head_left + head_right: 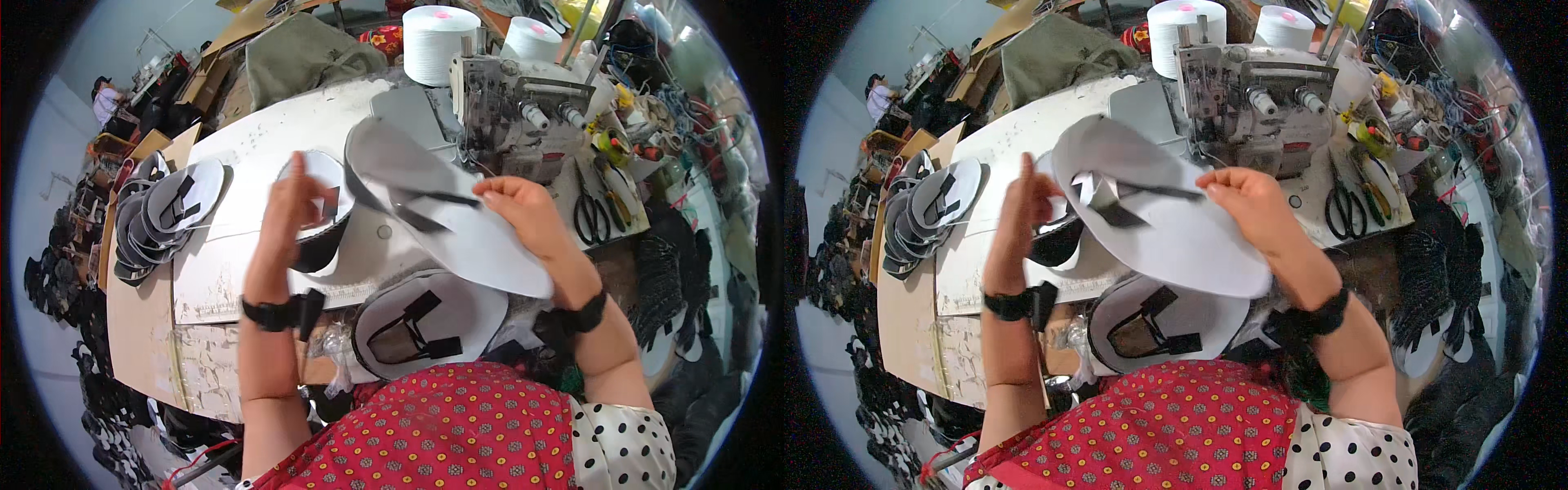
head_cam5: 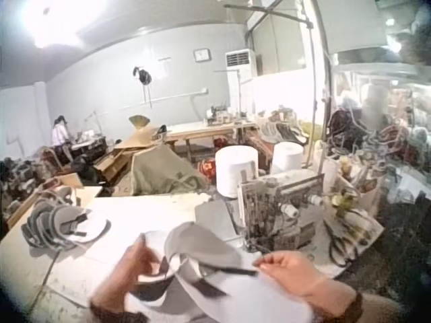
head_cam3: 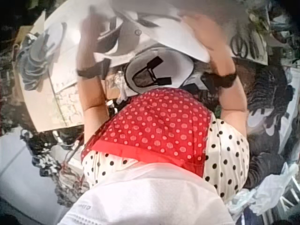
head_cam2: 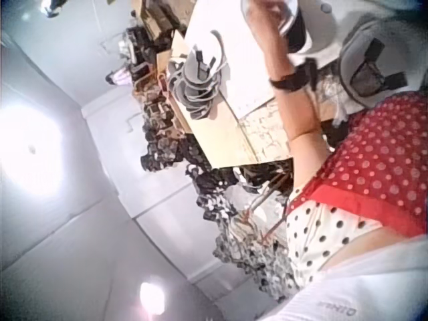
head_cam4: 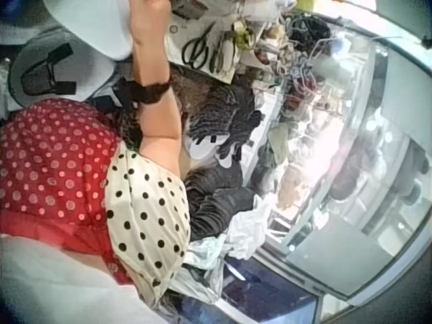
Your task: The person ties bundles of shoe components with green and red ribbons before moving to a workstation. There, they align black shoe uppers with white linings and feed them through a sewing machine to join the edges.
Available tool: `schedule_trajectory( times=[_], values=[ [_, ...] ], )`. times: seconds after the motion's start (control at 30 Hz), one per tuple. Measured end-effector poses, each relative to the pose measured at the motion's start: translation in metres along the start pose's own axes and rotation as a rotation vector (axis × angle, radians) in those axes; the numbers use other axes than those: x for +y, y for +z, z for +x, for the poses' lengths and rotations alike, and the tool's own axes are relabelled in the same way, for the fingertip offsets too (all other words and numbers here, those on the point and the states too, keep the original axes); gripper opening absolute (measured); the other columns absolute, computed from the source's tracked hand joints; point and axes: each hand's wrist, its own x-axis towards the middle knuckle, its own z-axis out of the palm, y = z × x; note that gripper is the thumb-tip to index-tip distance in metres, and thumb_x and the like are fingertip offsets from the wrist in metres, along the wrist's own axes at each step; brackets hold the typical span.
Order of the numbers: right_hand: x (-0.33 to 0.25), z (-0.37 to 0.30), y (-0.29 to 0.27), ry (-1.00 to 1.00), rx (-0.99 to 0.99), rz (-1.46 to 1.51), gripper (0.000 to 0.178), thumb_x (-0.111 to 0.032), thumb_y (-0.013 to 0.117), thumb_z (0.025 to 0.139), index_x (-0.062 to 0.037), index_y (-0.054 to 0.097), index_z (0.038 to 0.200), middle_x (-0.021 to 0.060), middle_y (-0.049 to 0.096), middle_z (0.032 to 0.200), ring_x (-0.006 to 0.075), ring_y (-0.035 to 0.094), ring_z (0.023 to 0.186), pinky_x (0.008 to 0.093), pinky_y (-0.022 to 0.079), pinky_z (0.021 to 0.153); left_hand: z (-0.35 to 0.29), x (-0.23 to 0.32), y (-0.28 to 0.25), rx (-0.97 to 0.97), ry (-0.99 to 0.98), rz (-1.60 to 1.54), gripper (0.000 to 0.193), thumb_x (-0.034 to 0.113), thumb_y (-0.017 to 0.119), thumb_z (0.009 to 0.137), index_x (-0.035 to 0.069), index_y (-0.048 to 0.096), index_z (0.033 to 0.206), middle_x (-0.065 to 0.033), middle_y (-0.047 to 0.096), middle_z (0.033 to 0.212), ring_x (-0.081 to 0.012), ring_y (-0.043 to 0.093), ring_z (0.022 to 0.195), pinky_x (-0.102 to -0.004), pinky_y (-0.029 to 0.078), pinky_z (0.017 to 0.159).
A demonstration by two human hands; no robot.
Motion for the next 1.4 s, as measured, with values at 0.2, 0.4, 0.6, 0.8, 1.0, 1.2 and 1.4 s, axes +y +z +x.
schedule_trajectory(
  times=[0.2,0.4,0.6,0.8,1.0,1.2,1.4],
  values=[
    [0.026,0.009,0.029,-0.44,0.293,-0.242,0.015,-0.008,0.064,0.099,0.0021,0.071,0.108,-0.0004,0.07,0.084,0.0034,0.059,0.069,0.0203,0.046,0.06,0.013,0.011,0.091,-0.276,0.31,-0.582,0.038,0.037,0.055,0.105,0.004,0.064,0.119,-0.0056,0.066,0.117,-0.0113,0.061,0.097,-0.0289,0.05,0.089],
    [0.042,-0.002,0.032,-0.736,0.222,-0.579,0.019,-0.003,0.069,0.092,-0.0013,0.07,0.111,0.0112,0.071,0.09,0.0156,0.063,0.064,0.0286,0.05,0.059,0.034,0.003,0.078,0.077,0.226,-0.292,0.025,0.029,0.07,0.096,0.008,0.061,0.086,0.0027,0.06,0.08,-0.0067,0.054,0.066,-0.0213,0.041,0.06],
    [0.038,0.004,0.021,-0.775,0.369,-0.813,0.027,0.001,0.078,0.078,-0.0027,0.068,0.103,0.0089,0.06,0.09,0.0244,0.061,0.074,0.0354,0.049,0.061,-0.042,0.019,0.082,-0.096,-0.099,0.033,0.035,0.036,0.07,0.097,0.002,0.069,0.092,-0.0075,0.068,0.071,-0.0121,0.055,0.051,-0.0266,0.04,0.046],
    [0.009,0.009,0.011,-0.695,0.155,-0.502,0.02,0.001,0.077,0.082,-0.0039,0.066,0.098,0.0052,0.064,0.087,0.0181,0.063,0.067,0.0307,0.048,0.057,-0.043,0.018,0.108,-0.204,0.934,0.459,0.028,-0.004,0.054,0.097,-0.003,0.059,0.124,-0.0096,0.071,0.094,-0.02,0.07,0.088,-0.0317,0.055,0.076],
    [-0.016,-0.025,0.013,-0.499,0.051,-0.309,0.009,-0.002,0.072,0.09,-0.0019,0.066,0.097,0.0051,0.066,0.071,0.0075,0.059,0.052,0.026,0.042,0.049,-0.037,0.025,0.097,-0.183,0.281,0.287,0.037,-0.014,0.059,0.085,-0.002,0.06,0.12,-0.0103,0.07,0.094,-0.0222,0.068,0.094,-0.0339,0.055,0.079],
    [0.002,0.001,0.02,-0.561,0.19,-0.598,0.014,-0.003,0.071,0.089,-0.0007,0.066,0.102,0.0125,0.067,0.076,0.0156,0.063,0.056,0.0305,0.046,0.053,-0.014,0.031,0.117,0.356,1.005,0.585,0.061,-0.011,0.075,0.064,0.003,0.051,0.119,-0.0166,0.056,0.11,-0.0343,0.058,0.104,-0.0414,0.048,0.091],
    [0.022,0.006,0.014,-0.819,0.214,-0.518,0.008,0.004,0.068,0.089,-0.0003,0.066,0.095,0.0096,0.074,0.093,0.0094,0.062,0.057,0.0239,0.048,0.05,0.003,0.024,0.114,-0.337,0.554,0.015,0.028,0.01,0.069,0.084,0.005,0.055,0.106,-0.0027,0.056,0.099,-0.0118,0.055,0.082,-0.0293,0.049,0.078]
  ],
)
